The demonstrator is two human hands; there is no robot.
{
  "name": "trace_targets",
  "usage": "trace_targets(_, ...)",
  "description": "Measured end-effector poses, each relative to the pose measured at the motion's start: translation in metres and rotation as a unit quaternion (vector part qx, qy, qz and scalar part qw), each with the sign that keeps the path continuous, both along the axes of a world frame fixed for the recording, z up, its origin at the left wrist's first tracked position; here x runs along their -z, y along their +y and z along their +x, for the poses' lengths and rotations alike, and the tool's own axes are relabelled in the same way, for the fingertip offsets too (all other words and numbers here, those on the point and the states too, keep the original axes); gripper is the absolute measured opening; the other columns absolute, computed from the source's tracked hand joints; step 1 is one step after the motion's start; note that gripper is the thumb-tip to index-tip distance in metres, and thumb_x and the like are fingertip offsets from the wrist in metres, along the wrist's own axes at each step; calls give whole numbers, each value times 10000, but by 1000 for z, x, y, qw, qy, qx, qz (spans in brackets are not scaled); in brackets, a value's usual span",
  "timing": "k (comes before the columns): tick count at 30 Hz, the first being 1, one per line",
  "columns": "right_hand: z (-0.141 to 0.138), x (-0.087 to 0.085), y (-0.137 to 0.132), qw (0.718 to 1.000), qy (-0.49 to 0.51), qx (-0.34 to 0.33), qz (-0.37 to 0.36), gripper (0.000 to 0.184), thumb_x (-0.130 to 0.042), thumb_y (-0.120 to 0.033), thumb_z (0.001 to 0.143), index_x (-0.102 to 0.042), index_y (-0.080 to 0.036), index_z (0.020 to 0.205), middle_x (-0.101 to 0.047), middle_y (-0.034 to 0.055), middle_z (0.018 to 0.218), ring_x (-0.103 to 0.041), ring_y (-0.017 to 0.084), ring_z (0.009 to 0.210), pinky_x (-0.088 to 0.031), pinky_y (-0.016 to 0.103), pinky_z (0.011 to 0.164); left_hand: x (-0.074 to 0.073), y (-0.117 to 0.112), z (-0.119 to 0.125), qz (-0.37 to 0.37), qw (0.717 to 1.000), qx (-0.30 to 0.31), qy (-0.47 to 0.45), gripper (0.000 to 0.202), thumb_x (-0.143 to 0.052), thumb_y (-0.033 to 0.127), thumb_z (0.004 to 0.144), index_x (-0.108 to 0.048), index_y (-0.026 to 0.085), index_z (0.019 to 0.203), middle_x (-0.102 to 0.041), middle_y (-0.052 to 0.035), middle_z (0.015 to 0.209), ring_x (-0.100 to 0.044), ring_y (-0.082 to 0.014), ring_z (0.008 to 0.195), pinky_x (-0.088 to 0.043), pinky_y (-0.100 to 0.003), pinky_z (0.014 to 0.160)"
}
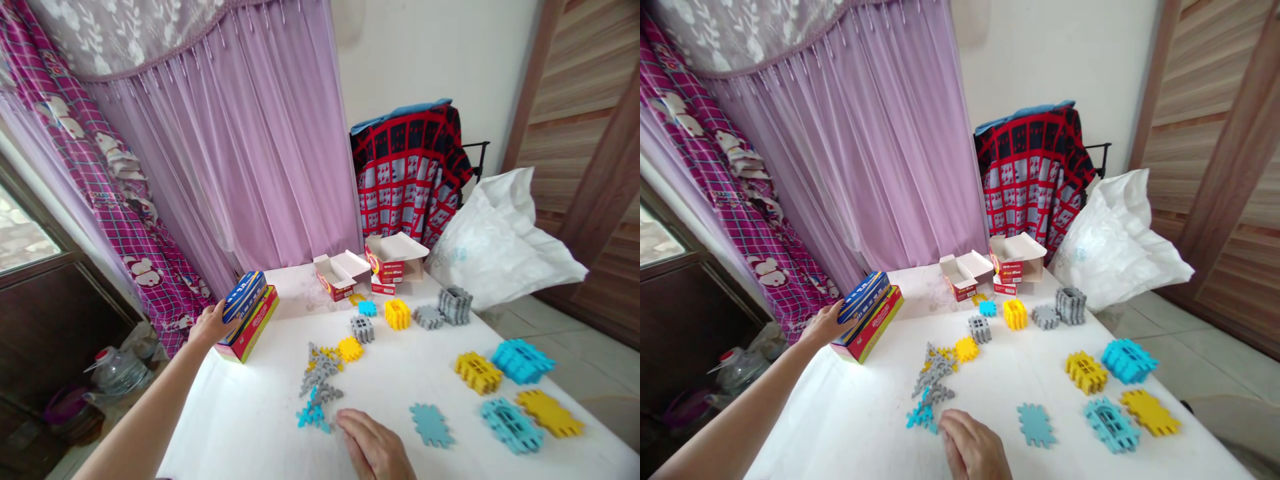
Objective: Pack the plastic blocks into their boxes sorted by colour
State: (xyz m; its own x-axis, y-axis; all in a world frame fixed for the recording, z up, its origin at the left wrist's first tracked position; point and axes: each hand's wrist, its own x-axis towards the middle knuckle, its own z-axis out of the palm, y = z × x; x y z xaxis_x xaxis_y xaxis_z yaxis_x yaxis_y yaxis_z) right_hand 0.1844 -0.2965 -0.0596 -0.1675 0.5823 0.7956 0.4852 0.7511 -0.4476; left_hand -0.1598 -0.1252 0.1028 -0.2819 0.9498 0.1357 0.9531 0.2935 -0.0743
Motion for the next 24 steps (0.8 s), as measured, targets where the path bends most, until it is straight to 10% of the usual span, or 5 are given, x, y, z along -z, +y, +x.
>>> trace_targets(5, 8, -15, 1, 1000, 4, 17, -13, 281, -465, -175, 918, -625, -269, 1128, -752, 55, 945, -733, 183, 816, -611, 256, 704, -6, -6, 22, 41, 997, 47, 48, 743, -483, 549, 828, -369, 181, 1463, -357, -233, 1509, -399, -413, 1355, -354, -583, 1035)
trace_targets(11, 36, -21, 9, 995, 41, 91, 12, 264, -470, -142, 927, -624, -228, 1124, -735, 64, 895, -713, 172, 782, -598, 266, 681, 3, 13, 112, 38, 966, 242, 77, 554, -598, 359, 847, -490, 245, 1379, -449, -111, 1487, -338, -296, 1413, -169, -531, 1180)
trace_targets(18, 52, -24, 13, 991, 68, 111, 40, 249, -481, -107, 910, -603, -183, 1114, -723, 70, 831, -699, 158, 714, -573, 235, 636, 36, 79, 230, 16, 948, 315, 50, 387, -575, 405, 905, -565, 191, 1229, -567, -96, 1301, -570, -236, 1149, -483, -494, 971)
trace_targets(24, 45, -21, 20, 986, 56, 153, 46, 181, -451, -163, 938, -609, -200, 1017, -716, 44, 745, -671, 139, 585, -535, 216, 553, 52, 120, 277, 6, 956, 291, 41, 387, -570, 405, 908, -561, 195, 1233, -573, -95, 1285, -583, -226, 1118, -502, -474, 945)
